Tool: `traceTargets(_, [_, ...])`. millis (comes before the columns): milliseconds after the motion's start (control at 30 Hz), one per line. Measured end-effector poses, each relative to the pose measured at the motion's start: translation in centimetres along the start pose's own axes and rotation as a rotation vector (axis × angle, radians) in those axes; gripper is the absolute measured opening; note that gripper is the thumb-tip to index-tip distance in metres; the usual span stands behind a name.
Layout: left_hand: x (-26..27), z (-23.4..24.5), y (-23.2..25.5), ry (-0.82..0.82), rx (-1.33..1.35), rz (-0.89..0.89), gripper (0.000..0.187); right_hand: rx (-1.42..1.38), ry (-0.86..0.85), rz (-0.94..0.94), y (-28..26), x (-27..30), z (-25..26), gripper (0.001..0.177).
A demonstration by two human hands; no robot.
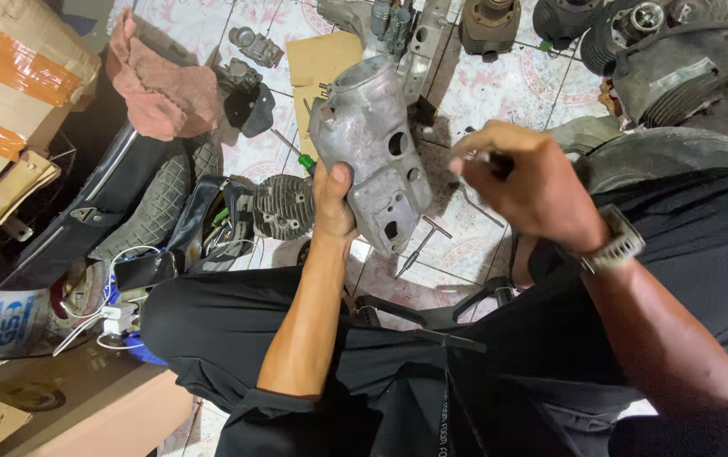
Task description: The person holds a metal engine part and uses a small metal file to scrape and clean its surfaces. They rotate the part to access different areas, including edges and holes, and continue filing throughout the clip.
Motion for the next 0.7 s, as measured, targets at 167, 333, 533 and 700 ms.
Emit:
traceTargets(167, [0.0, -2.6, 0.0, 0.071, -0.063, 0.006, 0.055, 0.182, 0.089, -0.553, 9.6, 0.7, -0.8, 0.013])
traceTargets(333, [-0.5, -1.9, -0.6, 0.068, 0.046, 0.033, 0.052, 0.487, 0.123, -0.561, 13.7, 0.0, -0.8, 0.015])
traceTargets(533, [-0.5, -2.4, -0.4, -0.067, 0.273, 0.101, 0.078, 0.340, 0.094, -0.535, 9.3, -0.2, 0.3, 0.020])
traceTargets(700, [-0.5, -2.8, -0.5, -0.101, 0.309, 0.135, 0.078, 0.324, 0.235, -0.265, 5.8, 0.0, 1.0, 0.038])
Point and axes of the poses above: each hand's wrist, its own x-axis away from the middle knuckle, its own z-axis out of the back of the hand, y = z × x, the point moved 6 cm from there along -x, towards the middle knuckle, and after that the axes turned 4 degrees about -z, right-handed, at the moved point
